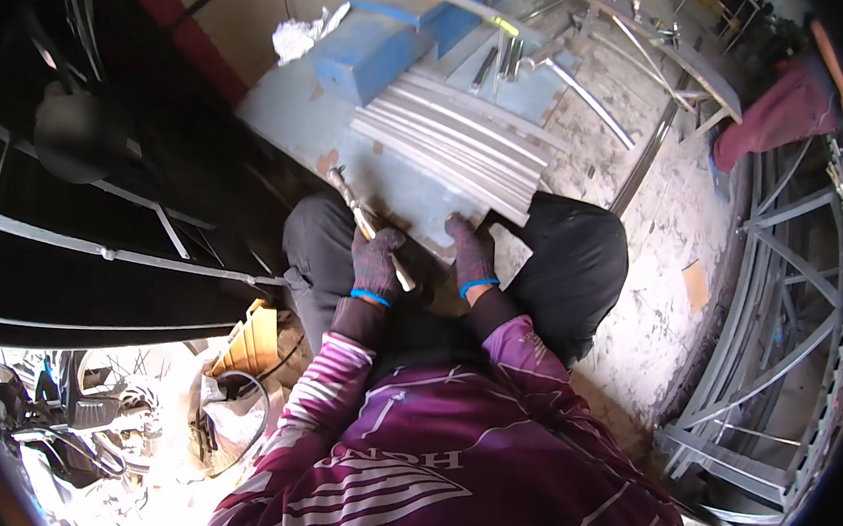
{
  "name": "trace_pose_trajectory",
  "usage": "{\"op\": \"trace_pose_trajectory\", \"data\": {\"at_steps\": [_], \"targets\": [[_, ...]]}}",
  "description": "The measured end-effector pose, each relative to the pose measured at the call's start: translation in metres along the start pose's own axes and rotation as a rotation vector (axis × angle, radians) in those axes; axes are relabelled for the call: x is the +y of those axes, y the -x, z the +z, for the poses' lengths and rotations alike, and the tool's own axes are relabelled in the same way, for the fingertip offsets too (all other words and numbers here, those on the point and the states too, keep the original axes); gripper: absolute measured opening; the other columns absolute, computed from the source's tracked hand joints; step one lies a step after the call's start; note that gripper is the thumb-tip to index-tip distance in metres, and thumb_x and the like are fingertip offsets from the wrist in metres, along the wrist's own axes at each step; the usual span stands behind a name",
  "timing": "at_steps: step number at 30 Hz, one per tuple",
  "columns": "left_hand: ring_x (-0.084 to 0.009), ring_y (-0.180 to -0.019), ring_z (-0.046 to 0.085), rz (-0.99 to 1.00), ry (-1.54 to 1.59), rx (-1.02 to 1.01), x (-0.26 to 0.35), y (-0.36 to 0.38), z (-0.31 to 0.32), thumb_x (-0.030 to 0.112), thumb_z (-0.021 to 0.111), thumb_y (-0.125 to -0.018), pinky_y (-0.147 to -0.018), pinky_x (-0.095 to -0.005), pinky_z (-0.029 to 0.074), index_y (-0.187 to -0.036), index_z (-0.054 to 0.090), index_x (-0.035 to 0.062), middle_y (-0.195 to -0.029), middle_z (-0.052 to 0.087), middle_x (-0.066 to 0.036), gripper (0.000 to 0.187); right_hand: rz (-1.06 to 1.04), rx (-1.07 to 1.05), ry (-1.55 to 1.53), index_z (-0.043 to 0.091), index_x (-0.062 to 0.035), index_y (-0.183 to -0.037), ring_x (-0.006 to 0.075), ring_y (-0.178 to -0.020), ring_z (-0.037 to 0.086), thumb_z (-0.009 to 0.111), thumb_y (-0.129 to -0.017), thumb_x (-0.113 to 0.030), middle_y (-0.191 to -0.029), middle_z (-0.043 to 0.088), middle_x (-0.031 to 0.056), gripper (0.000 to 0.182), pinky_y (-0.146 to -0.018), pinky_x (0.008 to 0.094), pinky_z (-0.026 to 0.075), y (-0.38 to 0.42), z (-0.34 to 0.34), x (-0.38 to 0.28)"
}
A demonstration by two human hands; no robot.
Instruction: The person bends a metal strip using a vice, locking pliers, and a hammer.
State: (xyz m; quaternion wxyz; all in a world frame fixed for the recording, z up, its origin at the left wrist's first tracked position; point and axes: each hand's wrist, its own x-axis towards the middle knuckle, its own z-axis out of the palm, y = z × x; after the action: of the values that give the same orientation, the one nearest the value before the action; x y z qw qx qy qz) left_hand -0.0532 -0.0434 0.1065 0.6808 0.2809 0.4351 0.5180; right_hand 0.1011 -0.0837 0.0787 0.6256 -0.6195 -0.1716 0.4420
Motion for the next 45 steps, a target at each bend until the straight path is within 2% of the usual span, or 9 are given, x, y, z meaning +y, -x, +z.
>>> {"op": "trace_pose_trajectory", "data": {"at_steps": [7, 13, 15, 20, 26, 31, 38, 43, 45], "targets": [[-0.0118, -0.076, 0.057, 0.244, -0.179, -0.124, 0.048, 0.024, 0.021, -0.006, 0.058, -0.077, -0.065, -0.0256, 0.050, -0.122, 0.056, 0.0028, -0.088, 0.055, 0.000, 0.046, -0.360, 0.010, -0.046, 0.065, 0.0006, -0.116, 0.0161, -0.089, 0.062, 0.074, -0.087, -0.025, -0.099, 0.068, 0.0028, 0.040, -0.082, 0.0336, 0.050, -0.047, -0.003, 0.068], [-0.0104, -0.073, 0.054, 0.322, -0.186, -0.245, 0.127, 0.040, 0.047, -0.011, 0.057, -0.075, -0.063, -0.0240, 0.050, -0.132, 0.050, 0.0031, -0.092, 0.049, 0.001, 0.059, -0.110, -0.033, 0.391, 0.062, -0.0086, -0.117, 0.0151, -0.082, 0.063, 0.071, -0.082, -0.018, -0.090, 0.066, 0.0049, 0.037, -0.074, 0.0323, 0.052, 0.046, -0.032, -0.010], [-0.0107, -0.068, 0.053, 0.379, -0.372, -0.226, 0.155, 0.031, 0.037, -0.009, 0.059, -0.074, -0.059, -0.0246, 0.048, -0.117, 0.053, 0.0039, -0.087, 0.049, 0.001, 0.046, -0.417, -0.259, 0.583, 0.061, -0.0102, -0.114, 0.0344, -0.079, 0.066, 0.075, -0.079, -0.023, -0.087, 0.068, 0.0138, 0.040, -0.072, 0.0428, 0.053, 0.073, -0.049, -0.046], [-0.0136, -0.064, 0.056, 0.380, -0.226, -0.319, 0.194, -0.014, 0.052, -0.005, 0.059, -0.075, -0.057, -0.0256, 0.048, -0.101, 0.053, 0.0052, -0.083, 0.055, -0.003, 0.029, -0.575, -0.535, 0.497, 0.062, -0.0071, -0.102, 0.0162, -0.073, 0.063, 0.071, -0.083, -0.008, -0.079, 0.063, 0.0059, 0.021, -0.069, 0.0304, 0.053, 0.069, -0.029, -0.192], [-0.0206, -0.070, 0.064, 0.231, -0.176, -0.435, 0.198, -0.058, 0.063, 0.008, 0.068, -0.079, -0.062, -0.0296, 0.054, -0.114, 0.055, 0.0048, -0.085, 0.061, -0.008, 0.037, -1.246, -0.052, 0.922, 0.063, -0.0074, -0.115, 0.0349, -0.105, 0.065, 0.072, -0.082, -0.019, -0.112, 0.066, 0.0163, 0.036, -0.091, 0.0405, 0.053, -0.084, 0.038, -0.314], [-0.0117, -0.073, 0.053, 0.132, -0.199, -0.323, 0.188, -0.083, 0.038, -0.004, 0.063, -0.079, -0.064, -0.0252, 0.046, -0.126, 0.051, 0.0086, -0.087, 0.052, 0.000, 0.051, -0.824, -0.143, 0.985, 0.059, -0.0063, -0.131, 0.0380, -0.116, 0.061, 0.070, -0.083, -0.022, -0.132, 0.061, 0.0201, 0.052, -0.100, 0.0417, 0.050, -0.197, 0.072, -0.300], [-0.0081, -0.070, 0.044, 0.469, -0.674, -0.252, 0.235, -0.107, 0.047, -0.010, 0.055, -0.071, -0.066, -0.0225, 0.044, -0.126, 0.054, 0.0074, -0.079, 0.045, 0.002, 0.058, -0.865, -0.248, 0.776, 0.061, 0.0023, -0.123, 0.0383, -0.109, 0.065, 0.064, -0.088, -0.014, -0.118, 0.066, 0.0239, 0.039, -0.095, 0.0411, 0.052, -0.161, 0.081, -0.254], [-0.0208, -0.087, 0.067, 0.751, -1.143, -0.378, 0.273, -0.171, 0.094, -0.003, 0.064, -0.071, -0.082, -0.0311, 0.053, -0.124, 0.063, 0.0052, -0.099, 0.068, -0.015, 0.053, -0.841, -0.308, 0.590, 0.058, 0.0020, -0.128, 0.0364, -0.099, 0.067, 0.068, -0.085, -0.015, -0.113, 0.066, 0.0215, 0.048, -0.090, 0.0395, 0.053, -0.153, 0.073, -0.240], [-0.0135, -0.098, 0.058, 0.603, -1.268, -0.429, 0.283, -0.201, 0.113, -0.010, 0.061, -0.069, -0.090, -0.0267, 0.047, -0.127, 0.059, 0.0025, -0.104, 0.065, -0.006, 0.059, -0.732, -0.458, 0.489, 0.050, -0.0030, -0.141, 0.0152, -0.088, 0.059, 0.069, -0.082, -0.005, -0.106, 0.062, 0.0072, 0.062, -0.082, 0.0295, 0.051, -0.150, 0.061, -0.249]]}}
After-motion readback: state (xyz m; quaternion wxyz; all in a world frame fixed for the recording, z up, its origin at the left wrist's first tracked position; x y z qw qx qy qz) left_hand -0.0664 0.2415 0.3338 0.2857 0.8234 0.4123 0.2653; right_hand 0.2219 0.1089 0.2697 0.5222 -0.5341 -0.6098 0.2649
